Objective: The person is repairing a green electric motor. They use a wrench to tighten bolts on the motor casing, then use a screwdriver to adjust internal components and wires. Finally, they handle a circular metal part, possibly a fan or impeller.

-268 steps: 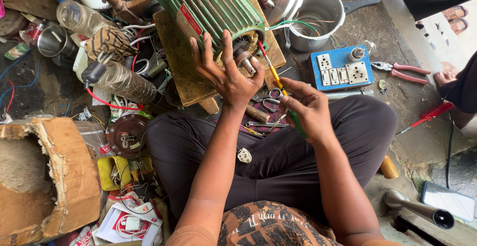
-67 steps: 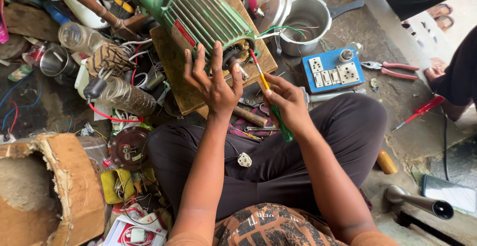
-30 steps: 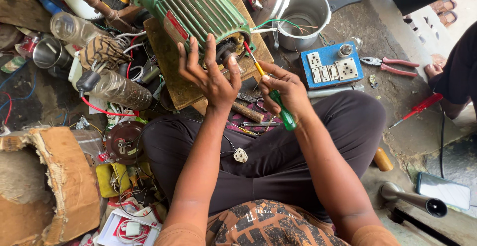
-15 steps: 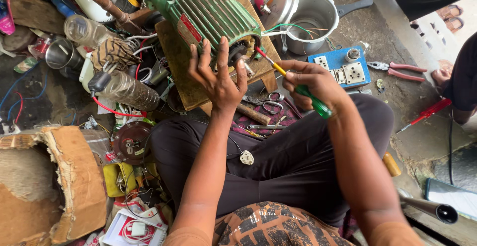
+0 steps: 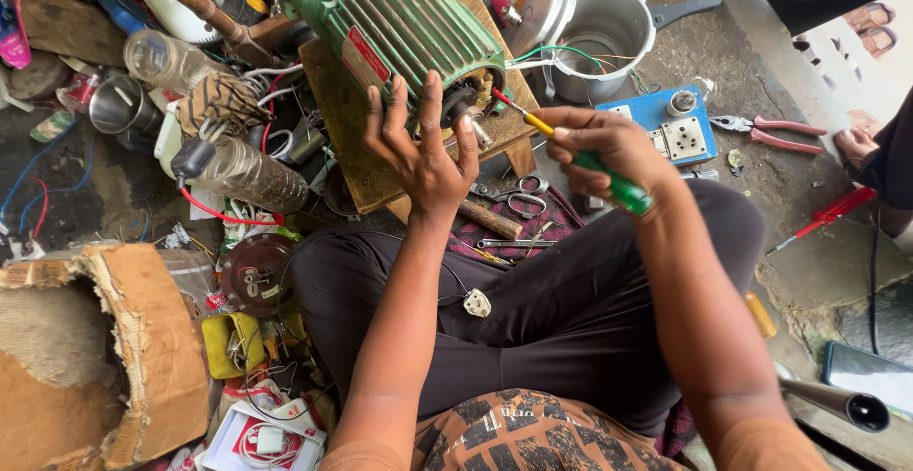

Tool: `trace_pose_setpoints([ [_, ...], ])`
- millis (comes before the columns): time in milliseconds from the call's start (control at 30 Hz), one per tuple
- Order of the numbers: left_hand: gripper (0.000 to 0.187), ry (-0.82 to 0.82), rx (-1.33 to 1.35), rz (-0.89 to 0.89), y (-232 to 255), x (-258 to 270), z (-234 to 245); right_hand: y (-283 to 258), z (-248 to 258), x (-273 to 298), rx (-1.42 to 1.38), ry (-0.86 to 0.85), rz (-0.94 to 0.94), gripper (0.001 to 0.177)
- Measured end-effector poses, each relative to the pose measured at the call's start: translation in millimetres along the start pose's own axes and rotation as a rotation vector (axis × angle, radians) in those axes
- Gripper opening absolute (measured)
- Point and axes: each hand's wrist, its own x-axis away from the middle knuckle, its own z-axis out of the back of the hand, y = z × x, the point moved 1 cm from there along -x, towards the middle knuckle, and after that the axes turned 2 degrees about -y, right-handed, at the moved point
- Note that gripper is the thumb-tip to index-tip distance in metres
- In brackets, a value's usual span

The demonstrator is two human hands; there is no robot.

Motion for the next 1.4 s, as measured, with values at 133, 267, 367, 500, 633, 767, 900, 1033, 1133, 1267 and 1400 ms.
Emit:
trace_pose_setpoints([
  [133,0.047,-0.005,0.011,0.023,0,5,-3,8,-14,-7,0.101,0.136,0.021,0.046],
  [267,0.048,-0.015,0.039,0.025,0,4,-1,34,-31,-11,-0.048,0.185,0.112,0.045],
  [367,0.050,-0.030,0.035,0.027,2,6,1,46,-35,-12,-0.034,0.245,0.158,0.046],
  [500,0.047,-0.017,0.030,0.026,5,3,-1,59,-38,-20,0.072,0.262,0.253,0.049],
  [633,0.046,-0.030,0.022,0.014,2,6,3,67,-31,-22,0.077,0.209,0.252,0.048],
  [767,0.046,0.011,0.036,-0.017,3,-2,0,51,-16,-3,0.098,0.158,0.168,0.048],
  [900,0.046,0.018,0.023,0.007,1,6,-3,58,-15,10,0.110,0.153,0.215,0.048],
  [1033,0.045,0.003,0.021,0.002,-1,5,-3,65,-23,4,0.181,0.178,0.300,0.047],
  [1133,0.045,0.005,0.028,-0.006,0,2,-3,63,-26,0,0.205,0.202,0.306,0.047],
  [1267,0.045,0.009,0.028,0.000,2,3,-3,62,-29,-1,0.148,0.201,0.270,0.048],
  [1400,0.046,0.024,0.025,0.024,8,4,-7,65,-32,-6,0.005,0.183,0.269,0.047],
])
